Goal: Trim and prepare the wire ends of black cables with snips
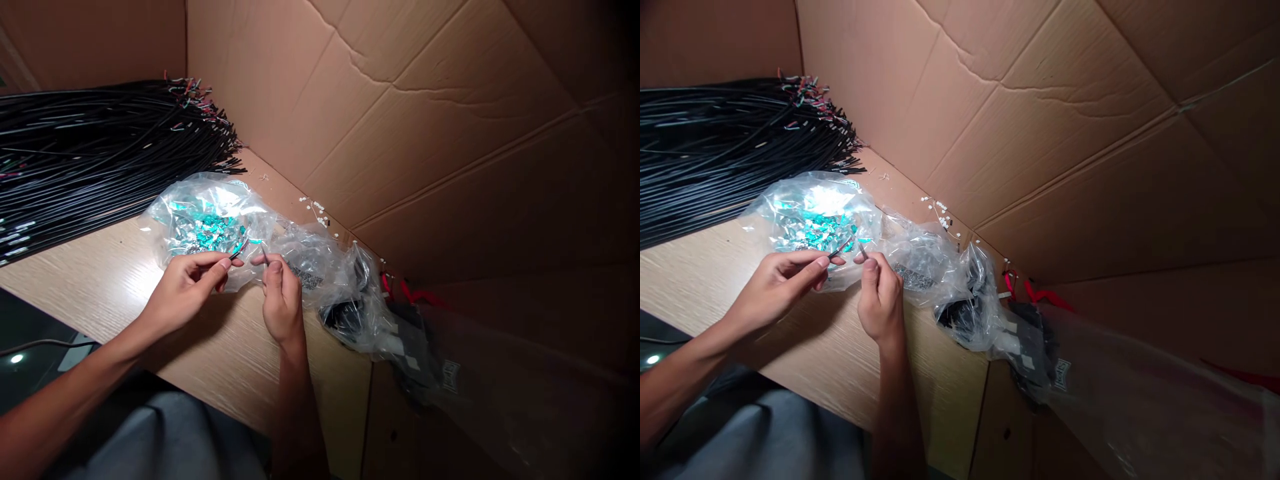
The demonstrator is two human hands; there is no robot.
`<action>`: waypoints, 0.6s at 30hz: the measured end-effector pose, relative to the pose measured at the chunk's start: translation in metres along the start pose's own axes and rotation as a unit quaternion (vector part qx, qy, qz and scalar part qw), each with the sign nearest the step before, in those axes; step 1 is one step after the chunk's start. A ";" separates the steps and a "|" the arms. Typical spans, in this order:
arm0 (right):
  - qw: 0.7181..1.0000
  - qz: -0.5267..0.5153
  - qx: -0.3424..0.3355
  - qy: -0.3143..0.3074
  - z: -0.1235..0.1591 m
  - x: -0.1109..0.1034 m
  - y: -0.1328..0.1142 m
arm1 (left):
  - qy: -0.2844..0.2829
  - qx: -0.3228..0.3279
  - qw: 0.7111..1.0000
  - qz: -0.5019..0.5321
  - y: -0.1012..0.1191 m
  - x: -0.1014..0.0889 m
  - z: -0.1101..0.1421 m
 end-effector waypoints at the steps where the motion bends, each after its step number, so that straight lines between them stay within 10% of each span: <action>1: 1.000 0.013 -0.014 -0.013 0.001 0.001 -0.003 | 0.005 -0.003 1.000 0.001 -0.003 -0.001 -0.002; 18: 0.992 0.079 -0.079 -0.061 -0.023 0.023 -0.010 | 0.011 -0.037 0.999 0.032 -0.006 -0.005 -0.013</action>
Point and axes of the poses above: each hand's wrist, its own z-axis away from the middle knuckle, its own x-axis out of the palm, y = z × x, the point moved 8 cm from there along -z, towards the middle knuckle
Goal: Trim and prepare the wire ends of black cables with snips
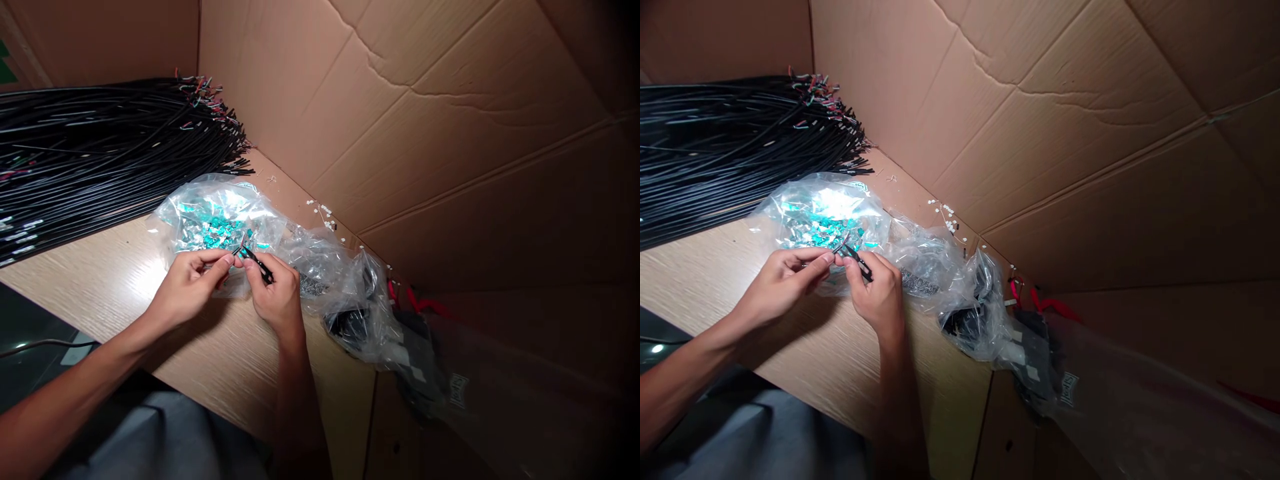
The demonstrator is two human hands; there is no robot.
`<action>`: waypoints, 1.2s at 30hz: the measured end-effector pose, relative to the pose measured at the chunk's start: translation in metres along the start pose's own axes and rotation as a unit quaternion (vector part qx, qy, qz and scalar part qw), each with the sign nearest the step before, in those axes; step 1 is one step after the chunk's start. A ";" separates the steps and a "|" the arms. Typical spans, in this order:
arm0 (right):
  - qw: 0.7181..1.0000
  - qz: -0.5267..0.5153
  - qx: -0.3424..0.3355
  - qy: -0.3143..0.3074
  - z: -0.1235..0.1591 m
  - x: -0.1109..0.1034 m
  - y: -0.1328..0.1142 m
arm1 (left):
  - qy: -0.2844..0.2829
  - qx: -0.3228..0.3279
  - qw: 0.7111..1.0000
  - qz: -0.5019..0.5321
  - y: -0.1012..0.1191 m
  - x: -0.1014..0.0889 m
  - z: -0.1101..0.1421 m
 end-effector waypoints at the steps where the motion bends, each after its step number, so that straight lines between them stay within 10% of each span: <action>1: 1.000 -0.002 0.001 -0.002 -0.001 0.000 0.001 | 0.001 -0.006 1.000 0.006 -0.001 -0.001 0.000; 36: 0.995 -0.049 0.083 -0.039 -0.017 0.008 0.014 | 0.047 -0.047 0.998 -0.013 -0.014 -0.010 -0.012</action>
Point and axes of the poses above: each hand's wrist, its own z-axis away from the middle knuckle, its own x-axis out of the palm, y = z × x, the point moved 8 cm from there along -z, towards the middle knuckle
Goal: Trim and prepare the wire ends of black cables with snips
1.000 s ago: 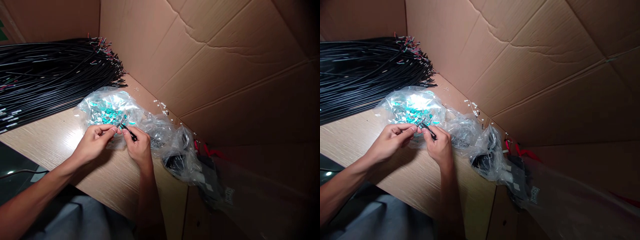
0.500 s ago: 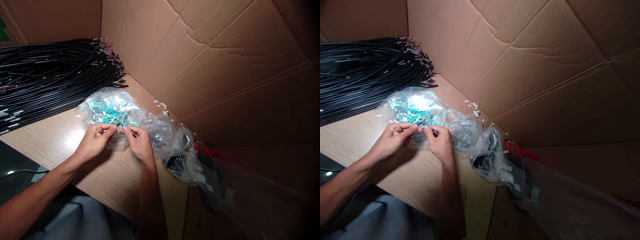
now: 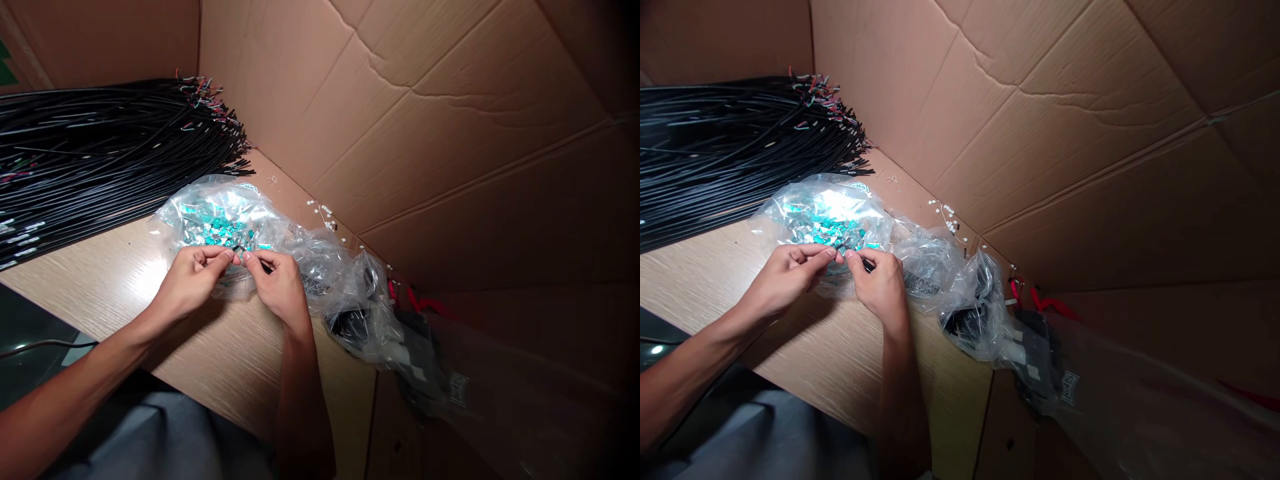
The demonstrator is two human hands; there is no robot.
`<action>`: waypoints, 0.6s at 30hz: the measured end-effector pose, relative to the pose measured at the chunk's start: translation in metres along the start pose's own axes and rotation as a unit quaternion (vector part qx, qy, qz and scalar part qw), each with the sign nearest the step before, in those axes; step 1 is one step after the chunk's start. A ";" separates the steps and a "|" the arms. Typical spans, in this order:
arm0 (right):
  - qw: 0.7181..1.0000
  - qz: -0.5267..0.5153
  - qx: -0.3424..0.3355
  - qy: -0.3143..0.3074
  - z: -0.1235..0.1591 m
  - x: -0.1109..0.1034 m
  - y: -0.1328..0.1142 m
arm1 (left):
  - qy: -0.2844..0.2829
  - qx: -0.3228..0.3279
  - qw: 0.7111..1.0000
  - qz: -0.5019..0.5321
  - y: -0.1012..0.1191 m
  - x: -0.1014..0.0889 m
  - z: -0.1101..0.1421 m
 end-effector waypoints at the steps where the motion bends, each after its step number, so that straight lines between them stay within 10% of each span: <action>1: 1.000 0.012 -0.001 0.001 0.000 -0.001 -0.002 | 0.002 -0.001 1.000 -0.006 0.000 0.000 0.000; 18: 0.999 0.040 -0.009 0.024 0.007 -0.010 -0.005 | 0.038 0.029 0.998 -0.045 0.009 -0.001 0.001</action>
Point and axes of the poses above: each hand's wrist, its own z-axis away from the middle knuckle, its own x-axis out of the palm, y = z × x, the point moved 8 cm from there along -z, towards the middle knuckle
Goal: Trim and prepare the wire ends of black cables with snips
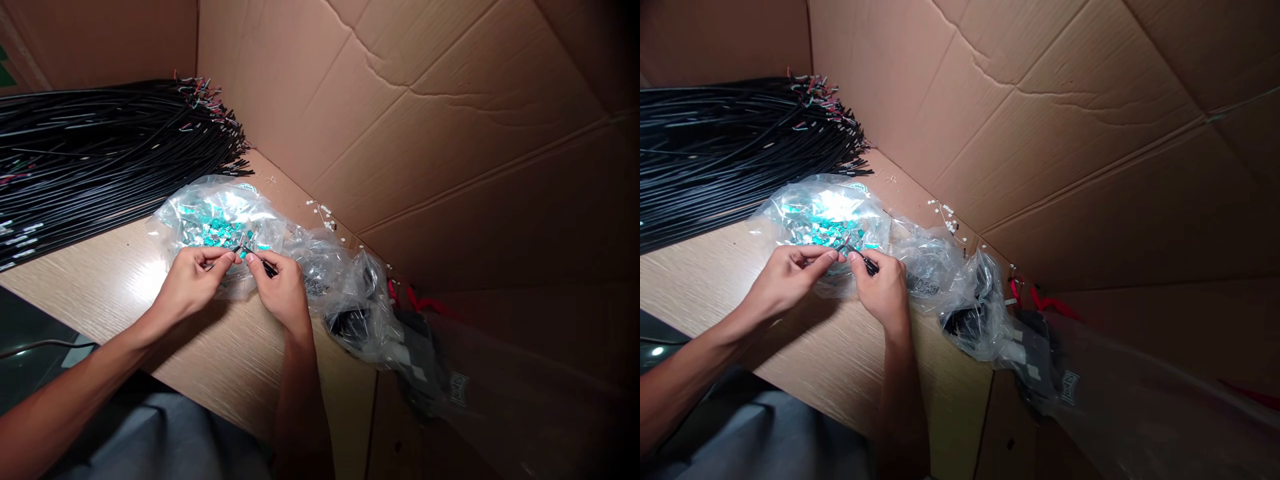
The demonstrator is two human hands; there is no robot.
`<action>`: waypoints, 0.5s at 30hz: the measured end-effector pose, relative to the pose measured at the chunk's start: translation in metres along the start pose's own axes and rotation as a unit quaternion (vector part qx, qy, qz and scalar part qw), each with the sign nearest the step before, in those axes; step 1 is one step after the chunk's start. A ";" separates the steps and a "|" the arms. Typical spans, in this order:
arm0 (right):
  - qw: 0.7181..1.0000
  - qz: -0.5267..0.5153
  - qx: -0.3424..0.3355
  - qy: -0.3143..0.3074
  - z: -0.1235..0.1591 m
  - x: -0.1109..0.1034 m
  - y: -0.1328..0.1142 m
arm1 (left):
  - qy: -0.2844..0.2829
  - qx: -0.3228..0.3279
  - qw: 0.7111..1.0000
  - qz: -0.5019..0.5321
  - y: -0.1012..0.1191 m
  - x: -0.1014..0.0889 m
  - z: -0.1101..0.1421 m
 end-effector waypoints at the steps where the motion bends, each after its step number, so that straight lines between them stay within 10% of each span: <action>1: 1.000 -0.006 0.000 0.000 0.001 0.000 0.000 | -0.001 0.004 1.000 0.002 0.001 0.000 0.000; 15: 1.000 -0.013 -0.003 -0.013 0.002 0.001 0.003 | 0.008 0.049 0.997 -0.050 -0.005 0.004 0.008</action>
Point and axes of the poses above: each hand's wrist, its own z-axis away from the middle knuckle, its own x-axis out of the palm, y = z × x, the point moved 8 cm from there along -z, towards the middle knuckle
